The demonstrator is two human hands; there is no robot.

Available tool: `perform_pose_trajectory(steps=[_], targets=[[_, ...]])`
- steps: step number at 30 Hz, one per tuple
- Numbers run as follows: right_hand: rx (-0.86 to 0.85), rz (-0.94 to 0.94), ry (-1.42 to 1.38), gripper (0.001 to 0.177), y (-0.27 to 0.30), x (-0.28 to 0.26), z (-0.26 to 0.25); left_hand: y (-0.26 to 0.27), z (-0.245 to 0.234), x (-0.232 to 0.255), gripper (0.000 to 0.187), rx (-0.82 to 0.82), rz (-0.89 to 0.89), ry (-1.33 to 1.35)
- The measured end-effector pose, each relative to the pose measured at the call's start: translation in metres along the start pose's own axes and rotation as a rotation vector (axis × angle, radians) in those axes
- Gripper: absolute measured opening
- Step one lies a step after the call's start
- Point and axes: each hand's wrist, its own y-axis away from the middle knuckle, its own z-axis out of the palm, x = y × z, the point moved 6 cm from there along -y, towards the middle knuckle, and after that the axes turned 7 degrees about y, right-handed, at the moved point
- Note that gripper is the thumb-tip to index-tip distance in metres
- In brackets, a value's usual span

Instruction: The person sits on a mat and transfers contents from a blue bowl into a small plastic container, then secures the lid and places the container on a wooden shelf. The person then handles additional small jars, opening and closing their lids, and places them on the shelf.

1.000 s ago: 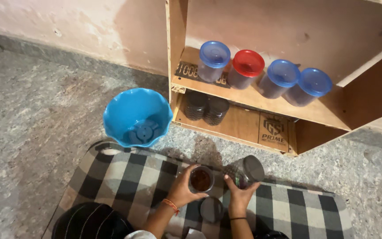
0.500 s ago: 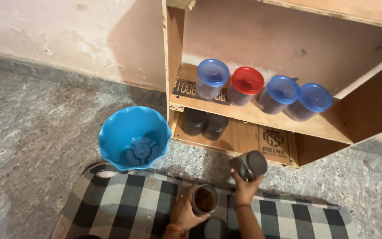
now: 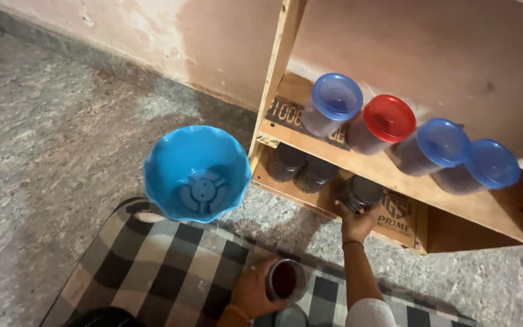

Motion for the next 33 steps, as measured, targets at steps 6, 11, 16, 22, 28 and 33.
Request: perform_pose_trajectory(steps=[6, 11, 16, 22, 28, 33], targets=[[0.002, 0.116, 0.212, 0.102, 0.0, 0.014, 0.011, -0.002, 0.004, -0.006, 0.095, -0.024, -0.041, 0.036], [-0.055, 0.078, 0.204, 0.114, -0.009, 0.018, 0.014, -0.003, 0.005, -0.008, 0.1, -0.016, 0.033, -0.024], [-0.102, 0.038, 0.081, 0.119, -0.006, 0.03, 0.015, 0.001, 0.01, -0.015, 0.105, -0.005, 0.016, -0.037], [-0.058, 0.094, 0.199, 0.082, 0.057, 0.036, -0.032, -0.004, 0.007, -0.009, 0.1, 0.021, 0.016, -0.053], [-0.84, 0.243, -0.005, 0.026, 0.153, -0.014, -0.052, 0.0, 0.005, -0.007, 0.108, 0.043, -0.092, -0.158], [-1.167, 0.002, 0.411, 0.084, 0.249, -0.107, -0.063, 0.003, 0.001, 0.002, 0.102, 0.123, 0.075, 0.02]])
